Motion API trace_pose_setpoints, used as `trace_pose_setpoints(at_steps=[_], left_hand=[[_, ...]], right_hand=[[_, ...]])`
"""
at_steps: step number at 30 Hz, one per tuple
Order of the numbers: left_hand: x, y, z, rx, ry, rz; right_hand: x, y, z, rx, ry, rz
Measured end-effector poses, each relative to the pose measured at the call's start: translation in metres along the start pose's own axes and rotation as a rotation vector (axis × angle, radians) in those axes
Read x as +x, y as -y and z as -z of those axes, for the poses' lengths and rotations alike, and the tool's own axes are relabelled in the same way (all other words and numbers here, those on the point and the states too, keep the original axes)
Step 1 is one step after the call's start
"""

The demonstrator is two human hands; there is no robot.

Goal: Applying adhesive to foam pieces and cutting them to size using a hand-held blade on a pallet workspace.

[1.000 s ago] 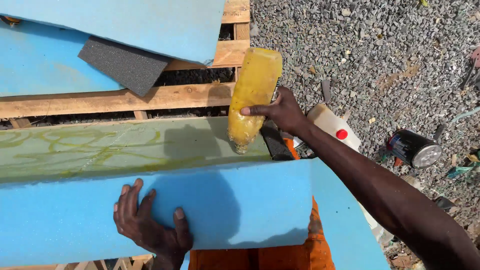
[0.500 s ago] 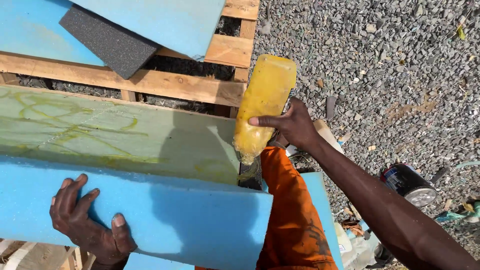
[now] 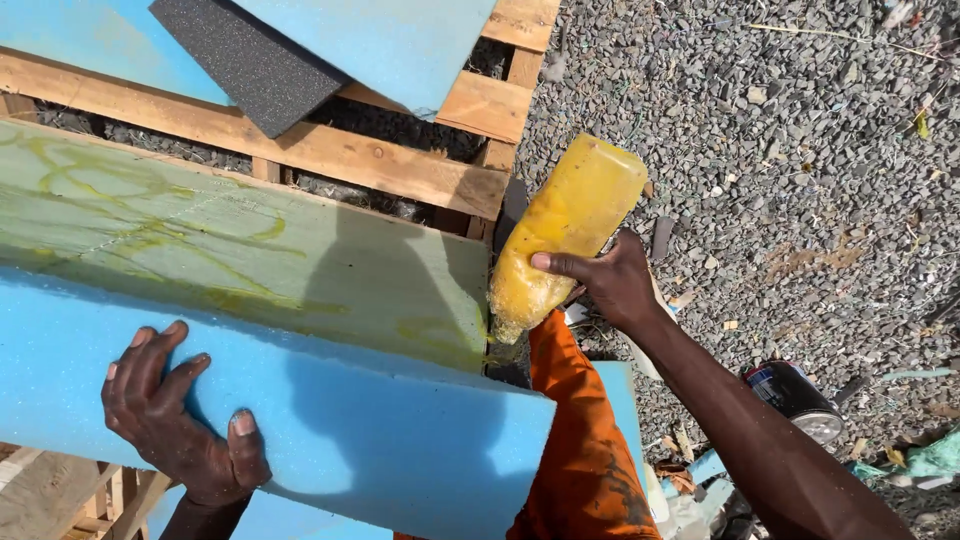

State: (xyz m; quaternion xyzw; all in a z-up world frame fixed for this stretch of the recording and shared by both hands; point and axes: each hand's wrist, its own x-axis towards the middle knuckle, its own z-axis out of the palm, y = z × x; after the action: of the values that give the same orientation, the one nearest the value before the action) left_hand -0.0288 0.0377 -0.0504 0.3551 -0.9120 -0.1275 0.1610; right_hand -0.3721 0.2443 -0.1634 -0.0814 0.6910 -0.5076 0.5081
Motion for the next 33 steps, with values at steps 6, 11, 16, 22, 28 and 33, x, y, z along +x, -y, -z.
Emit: trace_pose_setpoints(at_steps=[6, 11, 16, 22, 28, 33], left_hand=[[-0.002, -0.003, -0.001, 0.004, -0.023, -0.011], [-0.008, 0.005, -0.002, 0.014, 0.015, 0.045], [-0.003, -0.001, -0.002, 0.016, -0.038, 0.038], [0.000, 0.002, -0.005, 0.013, -0.057, 0.020], [-0.004, 0.003, -0.003, 0.016, -0.043, 0.042], [-0.004, 0.005, -0.002, 0.022, -0.020, 0.052]], right_hand=[[0.073, -0.070, -0.012, -0.333, -0.409, -0.254], [0.046, -0.066, -0.006, -0.302, -0.321, -0.191], [0.090, -0.104, -0.028, -0.265, -0.477, -0.210], [0.129, -0.120, -0.068, -0.231, -0.467, -0.158], [0.115, -0.103, -0.057, -0.218, -0.499, -0.162], [0.151, -0.107, -0.131, -0.018, -0.518, -0.171]])
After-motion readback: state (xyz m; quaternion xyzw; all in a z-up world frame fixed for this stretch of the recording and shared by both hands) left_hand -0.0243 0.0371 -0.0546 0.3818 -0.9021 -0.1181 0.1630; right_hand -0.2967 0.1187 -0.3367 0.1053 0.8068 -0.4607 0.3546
